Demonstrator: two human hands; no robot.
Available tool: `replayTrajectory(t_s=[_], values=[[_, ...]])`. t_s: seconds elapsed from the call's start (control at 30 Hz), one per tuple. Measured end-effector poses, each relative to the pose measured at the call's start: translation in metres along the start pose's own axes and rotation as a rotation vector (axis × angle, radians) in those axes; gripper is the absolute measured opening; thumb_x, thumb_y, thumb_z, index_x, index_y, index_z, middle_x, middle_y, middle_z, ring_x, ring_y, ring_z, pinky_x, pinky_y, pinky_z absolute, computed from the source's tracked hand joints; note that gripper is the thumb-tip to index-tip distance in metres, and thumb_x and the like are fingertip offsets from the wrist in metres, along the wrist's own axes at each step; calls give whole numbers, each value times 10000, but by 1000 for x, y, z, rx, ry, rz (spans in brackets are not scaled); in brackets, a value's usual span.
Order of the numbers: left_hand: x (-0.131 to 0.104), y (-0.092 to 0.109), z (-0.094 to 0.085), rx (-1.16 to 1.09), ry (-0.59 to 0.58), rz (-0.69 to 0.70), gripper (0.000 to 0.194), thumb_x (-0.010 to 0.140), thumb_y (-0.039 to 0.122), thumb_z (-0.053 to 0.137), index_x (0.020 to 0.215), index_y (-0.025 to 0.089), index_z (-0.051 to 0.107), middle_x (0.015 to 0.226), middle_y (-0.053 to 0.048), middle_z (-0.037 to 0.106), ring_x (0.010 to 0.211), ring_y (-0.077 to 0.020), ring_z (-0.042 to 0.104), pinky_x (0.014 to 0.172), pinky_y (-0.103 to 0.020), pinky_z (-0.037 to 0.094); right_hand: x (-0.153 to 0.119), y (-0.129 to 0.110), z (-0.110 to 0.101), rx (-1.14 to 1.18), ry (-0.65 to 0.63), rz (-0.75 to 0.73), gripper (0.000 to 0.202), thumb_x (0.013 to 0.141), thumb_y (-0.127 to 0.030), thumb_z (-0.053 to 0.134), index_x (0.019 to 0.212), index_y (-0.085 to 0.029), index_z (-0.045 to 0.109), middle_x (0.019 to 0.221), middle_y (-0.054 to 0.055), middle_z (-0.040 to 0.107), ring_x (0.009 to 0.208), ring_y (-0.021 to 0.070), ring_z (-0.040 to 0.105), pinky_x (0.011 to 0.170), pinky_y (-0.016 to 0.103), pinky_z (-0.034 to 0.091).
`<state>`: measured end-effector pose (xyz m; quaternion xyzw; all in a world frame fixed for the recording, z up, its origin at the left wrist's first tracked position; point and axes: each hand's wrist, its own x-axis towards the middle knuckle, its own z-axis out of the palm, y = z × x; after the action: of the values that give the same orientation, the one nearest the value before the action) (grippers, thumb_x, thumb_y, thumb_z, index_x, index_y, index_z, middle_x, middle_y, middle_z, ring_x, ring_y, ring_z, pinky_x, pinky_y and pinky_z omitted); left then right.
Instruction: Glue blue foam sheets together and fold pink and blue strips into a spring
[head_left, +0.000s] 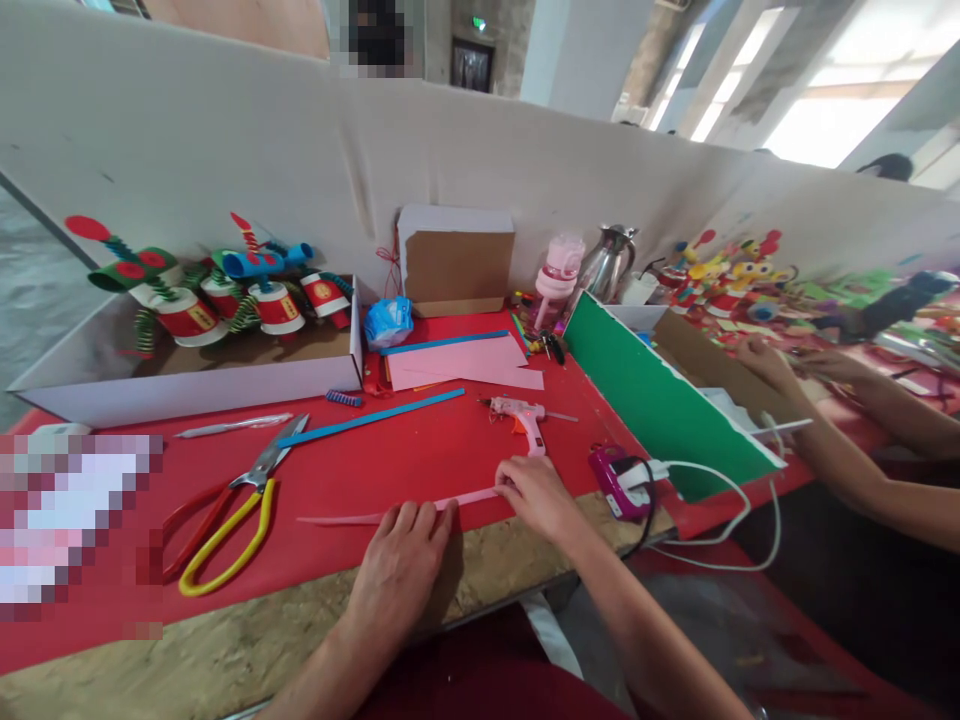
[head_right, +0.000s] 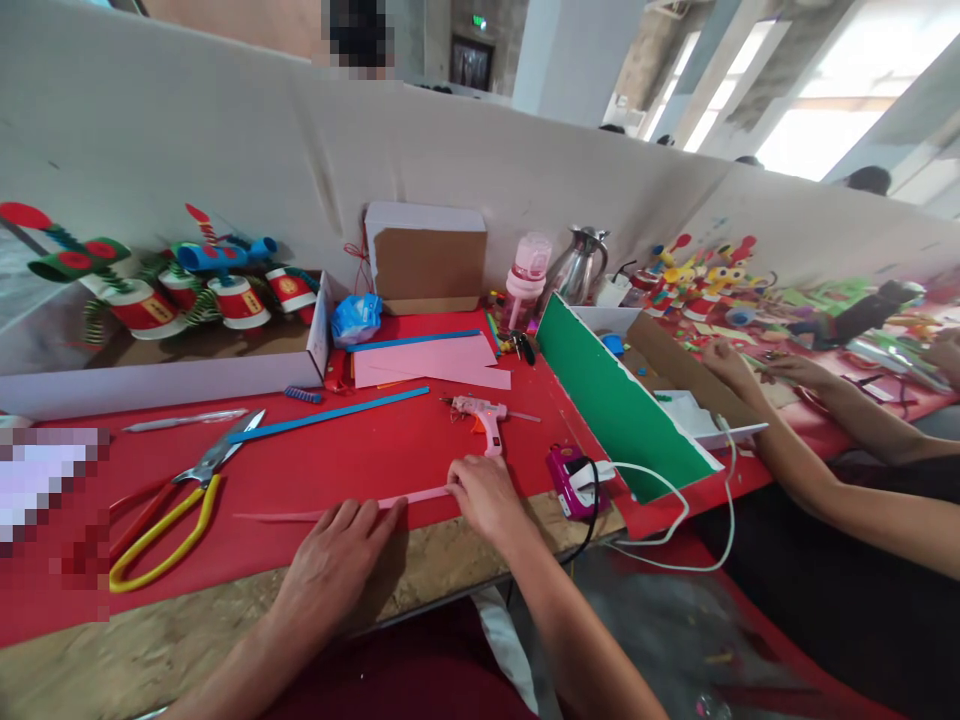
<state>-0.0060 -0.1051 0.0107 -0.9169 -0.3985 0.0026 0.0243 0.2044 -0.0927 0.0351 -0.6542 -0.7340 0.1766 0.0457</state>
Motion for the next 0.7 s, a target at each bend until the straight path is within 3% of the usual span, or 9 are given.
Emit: replayTrajectory(t_s=[0.27, 0.7], values=[[-1, 1, 1, 27, 44, 6, 501, 805, 19, 478, 1283, 163, 521, 915, -78, 601, 842, -220, 544, 772, -366, 458, -2, -14, 2, -213, 21, 47, 126, 910, -172, 502, 899, -158, 627, 910, 79, 680, 909, 221, 610, 814, 344, 345], [-1, 1, 0, 14, 21, 11, 496, 819, 43, 499, 1300, 161, 514, 941, -88, 600, 845, -228, 537, 772, -371, 446, -1, -14, -5, -225, -30, 34, 111, 901, -186, 533, 917, -160, 640, 913, 69, 694, 907, 218, 621, 804, 330, 362]])
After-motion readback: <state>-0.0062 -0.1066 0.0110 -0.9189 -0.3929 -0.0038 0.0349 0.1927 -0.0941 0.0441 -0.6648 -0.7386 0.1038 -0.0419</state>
